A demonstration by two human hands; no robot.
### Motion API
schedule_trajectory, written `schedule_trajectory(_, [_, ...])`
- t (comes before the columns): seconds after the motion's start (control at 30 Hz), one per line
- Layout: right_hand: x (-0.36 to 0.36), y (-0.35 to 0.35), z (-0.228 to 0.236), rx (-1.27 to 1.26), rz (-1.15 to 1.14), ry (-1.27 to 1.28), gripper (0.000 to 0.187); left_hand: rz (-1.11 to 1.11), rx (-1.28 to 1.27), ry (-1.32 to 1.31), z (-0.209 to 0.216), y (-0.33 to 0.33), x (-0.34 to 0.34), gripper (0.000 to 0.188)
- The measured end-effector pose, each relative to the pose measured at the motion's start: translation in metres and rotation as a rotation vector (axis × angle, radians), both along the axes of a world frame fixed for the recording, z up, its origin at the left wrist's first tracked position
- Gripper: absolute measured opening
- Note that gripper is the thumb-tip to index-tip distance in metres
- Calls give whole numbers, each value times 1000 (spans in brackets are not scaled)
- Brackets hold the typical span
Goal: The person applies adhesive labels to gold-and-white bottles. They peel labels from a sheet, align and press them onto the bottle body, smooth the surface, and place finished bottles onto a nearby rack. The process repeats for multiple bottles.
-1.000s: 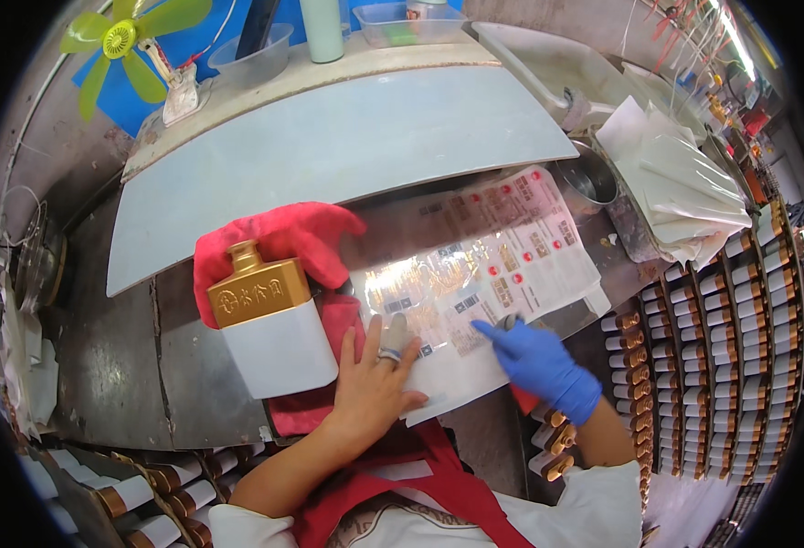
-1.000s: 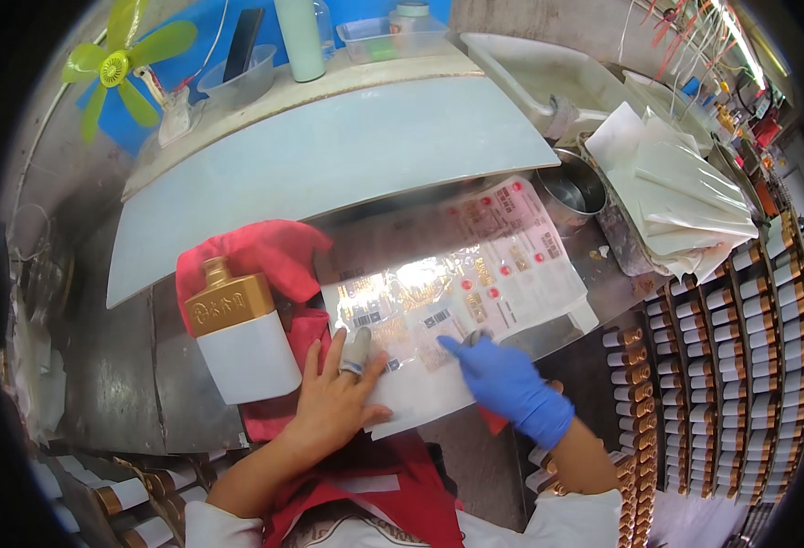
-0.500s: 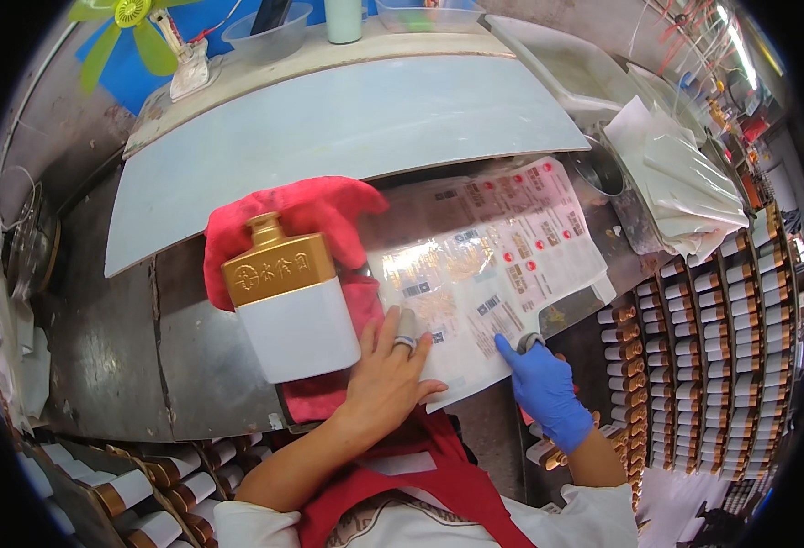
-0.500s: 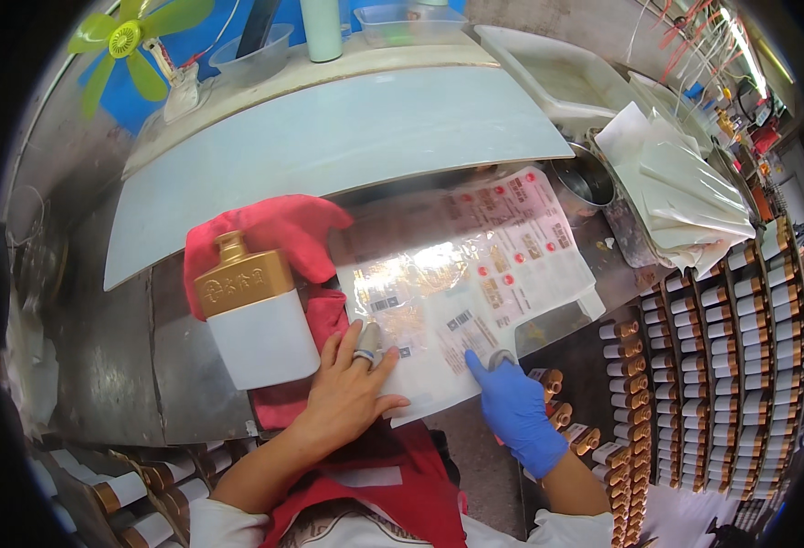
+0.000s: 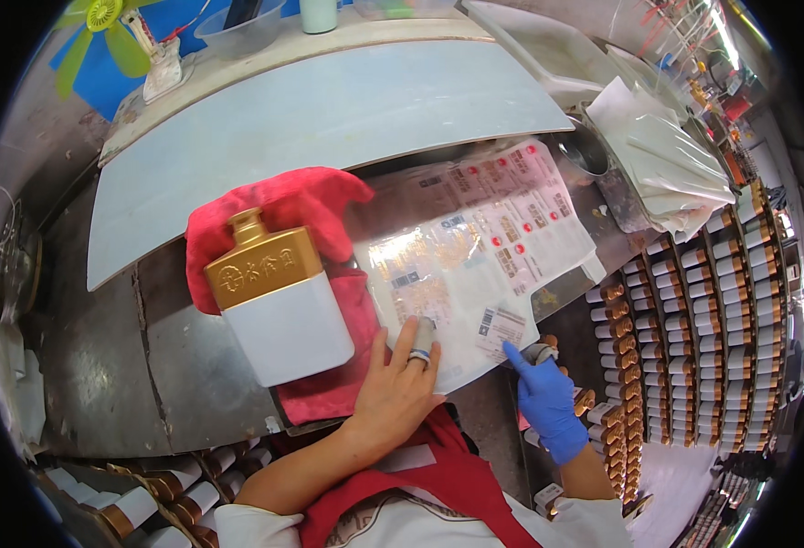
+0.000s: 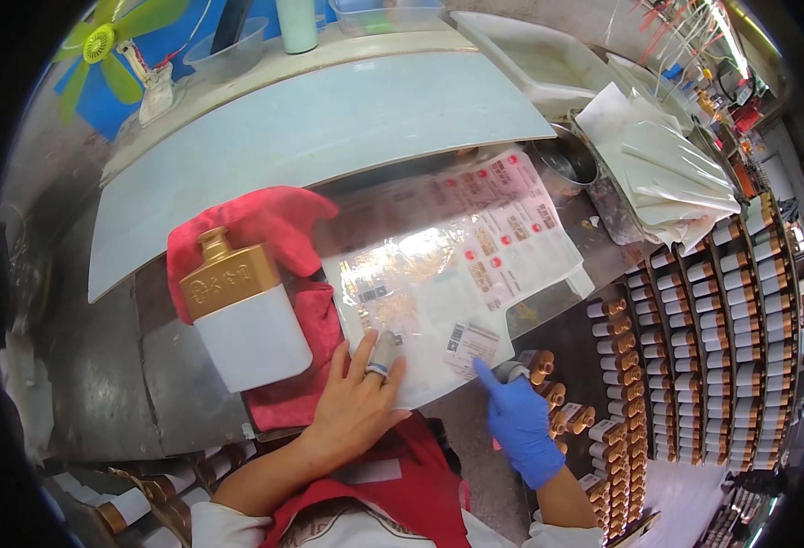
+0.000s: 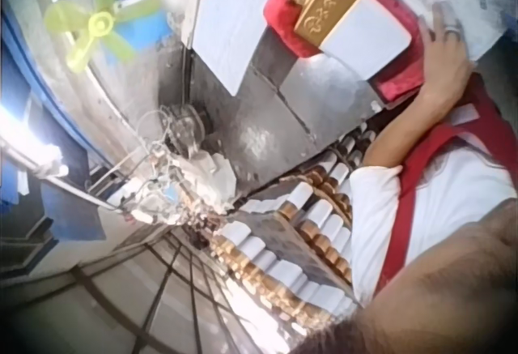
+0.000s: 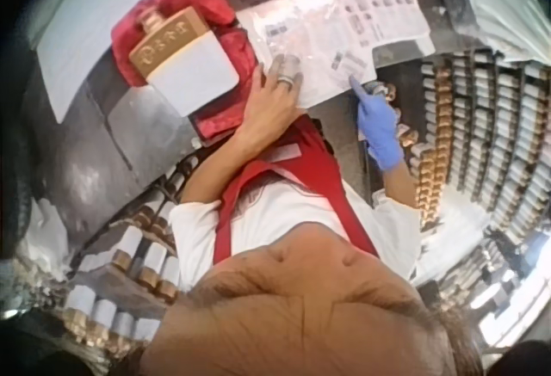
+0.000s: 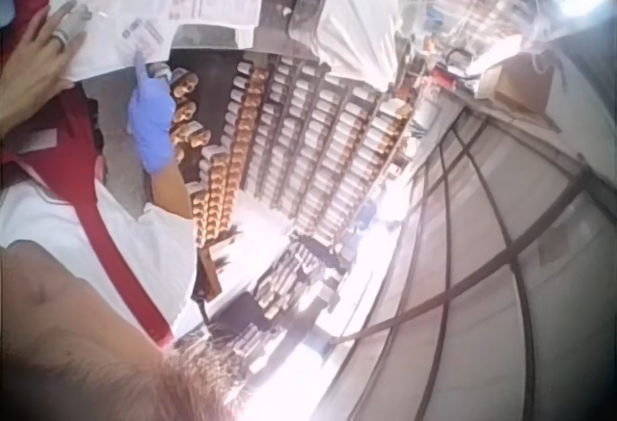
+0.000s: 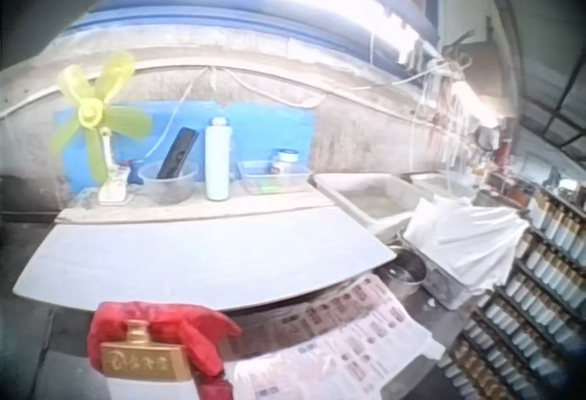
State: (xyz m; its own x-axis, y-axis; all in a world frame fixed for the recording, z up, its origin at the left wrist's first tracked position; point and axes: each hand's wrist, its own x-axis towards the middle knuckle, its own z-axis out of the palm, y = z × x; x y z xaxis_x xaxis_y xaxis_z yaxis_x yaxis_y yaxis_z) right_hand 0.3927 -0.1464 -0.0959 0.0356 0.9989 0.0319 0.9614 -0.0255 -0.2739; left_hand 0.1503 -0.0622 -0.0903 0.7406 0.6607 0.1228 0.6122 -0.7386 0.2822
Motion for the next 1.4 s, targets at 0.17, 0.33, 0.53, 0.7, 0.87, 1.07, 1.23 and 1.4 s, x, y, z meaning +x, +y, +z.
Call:
schedule_trajectory(0.17, [-1,-15,-38,89,-662,762,31,-20,6,0,2,0,-2,74])
schedule_trajectory(0.33, [-17,2,-77,135,-797,1228,17,-37,-28,20,4,1,0,73])
schedule_trajectory(0.53, [-3,3,-60,-28,-726,1066,23,-46,-33,16,10,1,-2,72])
schedule_trajectory(0.7, [26,-1,-26,-150,-561,975,27,-42,12,-11,7,0,-1,72])
schedule_trajectory(0.87, [5,5,-54,-145,-696,1002,26,-36,12,14,4,-1,0,72])
schedule_trajectory(1.07, [27,-13,-64,168,-824,1030,18,-43,-3,7,3,-1,-4,73])
schedule_trajectory(1.23, [74,-16,-21,291,-810,853,11,-53,41,-13,4,-2,-7,75])
schedule_trajectory(1.4, [35,2,42,112,-373,12,7,-74,35,-51,-2,-3,-6,76])
